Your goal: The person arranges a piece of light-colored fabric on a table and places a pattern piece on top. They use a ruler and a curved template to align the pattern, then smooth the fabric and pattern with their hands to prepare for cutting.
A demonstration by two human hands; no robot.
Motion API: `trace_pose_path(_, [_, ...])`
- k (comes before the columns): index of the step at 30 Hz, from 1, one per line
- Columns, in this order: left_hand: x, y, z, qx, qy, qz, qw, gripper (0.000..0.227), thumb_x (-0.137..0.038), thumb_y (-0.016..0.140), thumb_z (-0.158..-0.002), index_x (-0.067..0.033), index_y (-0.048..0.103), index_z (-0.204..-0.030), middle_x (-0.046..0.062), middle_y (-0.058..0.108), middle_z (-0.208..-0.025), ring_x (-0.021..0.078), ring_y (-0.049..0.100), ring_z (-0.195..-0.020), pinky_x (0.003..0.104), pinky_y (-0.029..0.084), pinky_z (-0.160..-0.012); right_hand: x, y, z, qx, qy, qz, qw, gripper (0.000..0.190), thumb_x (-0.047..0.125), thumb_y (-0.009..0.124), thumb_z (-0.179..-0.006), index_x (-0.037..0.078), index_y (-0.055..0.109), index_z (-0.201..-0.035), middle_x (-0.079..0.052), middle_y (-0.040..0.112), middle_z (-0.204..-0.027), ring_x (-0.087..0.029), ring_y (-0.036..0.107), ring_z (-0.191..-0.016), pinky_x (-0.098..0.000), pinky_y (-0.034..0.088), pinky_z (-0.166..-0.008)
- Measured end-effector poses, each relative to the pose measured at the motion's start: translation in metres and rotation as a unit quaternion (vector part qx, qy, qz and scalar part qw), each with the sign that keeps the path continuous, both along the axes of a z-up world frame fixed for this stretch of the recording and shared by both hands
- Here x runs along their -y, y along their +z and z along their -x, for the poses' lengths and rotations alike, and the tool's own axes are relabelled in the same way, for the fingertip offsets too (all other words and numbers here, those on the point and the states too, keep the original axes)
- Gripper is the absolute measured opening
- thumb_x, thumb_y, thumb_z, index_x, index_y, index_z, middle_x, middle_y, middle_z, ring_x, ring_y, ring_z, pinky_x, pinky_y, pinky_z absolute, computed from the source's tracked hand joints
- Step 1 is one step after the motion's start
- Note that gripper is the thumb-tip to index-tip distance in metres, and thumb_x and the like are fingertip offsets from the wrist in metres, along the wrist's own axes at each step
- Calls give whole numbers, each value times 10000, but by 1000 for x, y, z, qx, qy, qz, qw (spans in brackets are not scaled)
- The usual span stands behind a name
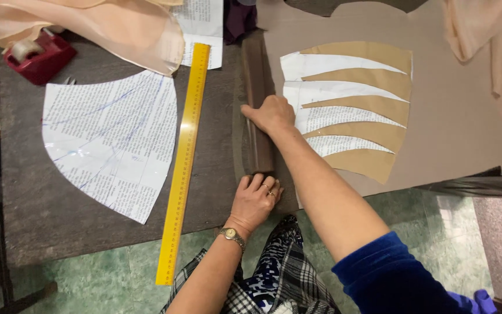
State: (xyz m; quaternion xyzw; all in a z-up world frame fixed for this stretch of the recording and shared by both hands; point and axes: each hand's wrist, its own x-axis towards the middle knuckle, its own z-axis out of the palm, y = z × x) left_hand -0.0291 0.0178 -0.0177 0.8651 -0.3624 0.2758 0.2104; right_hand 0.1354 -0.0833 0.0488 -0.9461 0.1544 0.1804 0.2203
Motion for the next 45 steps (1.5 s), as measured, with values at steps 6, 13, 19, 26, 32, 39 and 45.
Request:
trace_pose_path(6, [1, 1, -2, -2, -2, 2, 1000, 130, -213, 625, -895, -100, 680, -864, 52, 504, -762, 241, 513, -723, 357, 382, -629, -3, 46, 18, -2, 0, -47, 999, 942, 726, 549, -743, -136, 625, -1115, -333, 614, -1149, -463, 591, -1119, -509, 513, -899])
trace_pose_path(13, [1, 4, -1, -40, 10, -21, 999, 110, -232, 627, -892, -145, 692, -876, 12, 523, -759, 203, 522, -740, 333, 381, -646, 84, -1, 24, 114, -51, -151, 981, 590, 577, 647, -878, -7, 673, -804, -193, 670, -690, -257, 690, -538, -370, 577, -480])
trace_pose_path(19, [3, 7, -1, -43, 23, -18, 999, 124, -249, 624, -898, -160, 700, -857, 11, 540, -743, 203, 530, -718, 332, 401, -644, 185, 39, 90, 156, -158, -291, 931, 353, 253, 598, -996, -99, 612, -983, -284, 641, -906, -317, 689, -817, -403, 596, -715])
trace_pose_path(26, [12, 25, 10, -75, 84, -34, 993, 97, -247, 662, -866, -166, 715, -874, 2, 591, -798, 205, 553, -752, 328, 407, -648, 289, 24, 162, 152, -227, -321, 907, 279, 159, 544, -1049, -116, 589, -1043, -317, 630, -967, -399, 662, -878, -519, 549, -748])
trace_pose_path(32, [38, 47, 21, -96, 186, -57, 976, 109, -268, 668, -902, -167, 709, -901, -22, 591, -811, 225, 523, -732, 371, 387, -634, 367, 7, 155, 101, -290, -356, 883, 257, 204, 565, -1012, -41, 597, -943, -205, 671, -940, -274, 684, -853, -363, 602, -792])
trace_pose_path(39, [85, 53, 52, -193, 379, 87, 901, 57, -179, 691, -888, -143, 735, -895, 26, 694, -874, 251, 640, -832, 354, 451, -735, 441, -17, 100, 96, -193, -408, 887, 252, 170, 562, -1038, -65, 585, -951, -278, 648, -932, -337, 689, -822, -446, 586, -728])
trace_pose_path(45, [125, 61, 62, -225, 432, 229, 843, 84, -102, 663, -911, -70, 733, -946, 132, 696, -893, 351, 636, -837, 404, 464, -756, 442, -9, 69, 55, -157, -429, 888, 249, 210, 570, -1025, -33, 590, -973, -232, 662, -945, -287, 698, -819, -401, 598, -725])
